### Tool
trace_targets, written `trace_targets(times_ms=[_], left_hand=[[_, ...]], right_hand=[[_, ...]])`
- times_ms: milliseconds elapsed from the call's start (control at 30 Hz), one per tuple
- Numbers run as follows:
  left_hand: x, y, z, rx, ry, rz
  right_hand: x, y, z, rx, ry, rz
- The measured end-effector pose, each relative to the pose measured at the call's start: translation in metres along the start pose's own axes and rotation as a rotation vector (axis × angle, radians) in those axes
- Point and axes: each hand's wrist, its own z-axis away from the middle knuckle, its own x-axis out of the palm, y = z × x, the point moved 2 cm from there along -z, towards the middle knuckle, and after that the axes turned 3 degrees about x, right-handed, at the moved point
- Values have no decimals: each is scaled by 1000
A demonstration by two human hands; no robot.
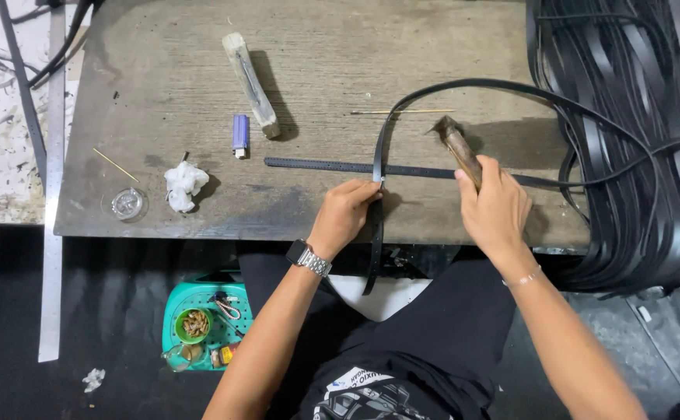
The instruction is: The person measures a black belt against a ruler, marks it with a stick, and then hammers a nail into the belt at the marked position. The person repeats the hammering action several times to secure the nail.
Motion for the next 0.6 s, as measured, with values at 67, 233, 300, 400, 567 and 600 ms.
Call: trace_targets(times_ms=[67,233,300,400,567,600], left_hand=[[-1,3,-2,3,4,-13],[-4,10,-5,-33,8,-17],[-7,14,-7,-59,0,0],[-7,12,-9,-133,25,99],[-20,8,-13,-395,213,472],[-22,11,-14,-387,228,450]], right_hand=[[22,20,-12,-52,96,170],[60,12,-22,-322,305,310],[74,-9,-10,-420,184,172],[74,-33,4,-542,40,44],[70,-34,18,-543,-15,61],[68,-36,20,-541,-24,50]])
